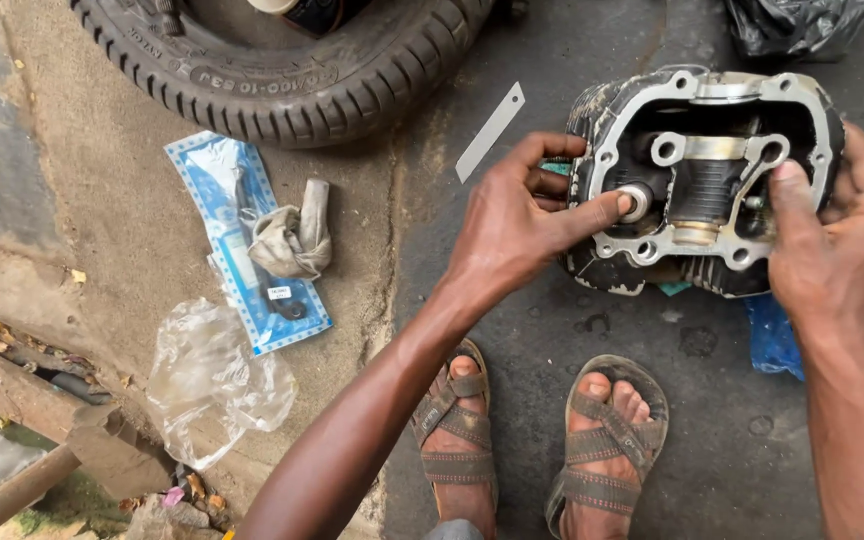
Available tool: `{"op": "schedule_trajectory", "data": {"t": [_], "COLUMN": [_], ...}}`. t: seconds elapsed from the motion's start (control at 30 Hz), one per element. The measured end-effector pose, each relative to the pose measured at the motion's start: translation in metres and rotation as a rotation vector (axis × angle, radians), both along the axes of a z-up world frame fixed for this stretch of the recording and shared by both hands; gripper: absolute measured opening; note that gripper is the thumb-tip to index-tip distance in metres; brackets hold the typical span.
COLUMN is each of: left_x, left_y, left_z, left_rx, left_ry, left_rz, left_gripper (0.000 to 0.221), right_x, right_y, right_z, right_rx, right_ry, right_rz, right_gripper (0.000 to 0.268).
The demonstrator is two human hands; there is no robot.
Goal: The person sits on the ground next to a motorcycle and works on a cylinder head assembly, fitting valve springs, seals and small hardware into the head by hand, pressing components into place and repositioning the head. At the end they pick up a cloth and wipe their hands and the part.
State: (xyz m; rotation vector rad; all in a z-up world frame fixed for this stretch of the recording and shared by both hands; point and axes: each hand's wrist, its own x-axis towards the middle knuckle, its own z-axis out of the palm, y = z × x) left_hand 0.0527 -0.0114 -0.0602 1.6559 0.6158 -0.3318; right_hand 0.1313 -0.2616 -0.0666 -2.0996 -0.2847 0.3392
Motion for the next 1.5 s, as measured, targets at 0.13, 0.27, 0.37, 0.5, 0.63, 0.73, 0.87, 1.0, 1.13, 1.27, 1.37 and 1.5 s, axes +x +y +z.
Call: {"op": "schedule_trajectory", "data": {"t": [0.13, 0.27, 0.37, 0.5, 0.63, 0.73, 0.87, 1.0, 1.13, 1.27, 1.37, 1.5], "left_x": [-0.001, -0.004, -0.005, -0.014, -0.015, -0.014, -0.016, -0.017, -0.025, -0.014, -0.005, -0.002], "left_y": [0.001, -0.001, 0.004, 0.013, 0.015, 0.014, 0.015, 0.015, 0.003, -0.001, -0.007, -0.002], "left_z": [0.001, 0.000, -0.004, -0.007, -0.007, -0.010, -0.016, -0.022, -0.045, -0.044, -0.061, -0.076], "left_rx": [0.026, 0.048, 0.009, -0.166, -0.249, -0.235, -0.207, -0.217, -0.164, -0.170, -0.241, -0.368], "left_ry": [-0.035, -0.044, -0.076, -0.111, -0.131, -0.137, -0.151, -0.160, -0.154, -0.047, 0.047, 0.065], "left_rz": [0.007, -0.021, -0.015, 0.011, 0.034, 0.032, 0.022, 0.029, 0.107, 0.205, 0.132, -0.023], "left_gripper": [0.081, 0.082, 0.082, 0.077, 0.071, 0.067, 0.064, 0.064, 0.069, 0.108, 0.135, 0.151], "right_x": [-0.002, -0.008, -0.014, -0.015, -0.005, 0.006, 0.015, 0.027, 0.009, -0.009, -0.014, -0.016], "right_y": [0.027, 0.060, 0.069, 0.055, 0.063, 0.073, 0.081, 0.064, 0.037, 0.002, -0.001, 0.005], "right_z": [0.032, 0.056, 0.050, 0.037, 0.045, 0.060, 0.066, 0.043, 0.029, -0.013, -0.033, -0.030], "right_rx": [-0.306, -0.251, -0.372, -0.389, -0.390, -0.504, -0.592, -0.407, -0.114, 0.311, 0.339, 0.310], "right_ry": [-0.385, -0.589, -0.731, -0.749, -0.786, -0.891, -1.037, -0.933, -0.182, -0.023, -0.122, -0.272], "right_rz": [0.001, 0.332, 0.549, 0.578, 0.652, 0.764, 0.933, 0.946, 0.614, 0.134, -0.013, 0.001], "right_gripper": [0.049, 0.038, 0.033, 0.019, 0.022, 0.019, 0.022, 0.021, 0.017, 0.024, 0.024, 0.031]}}
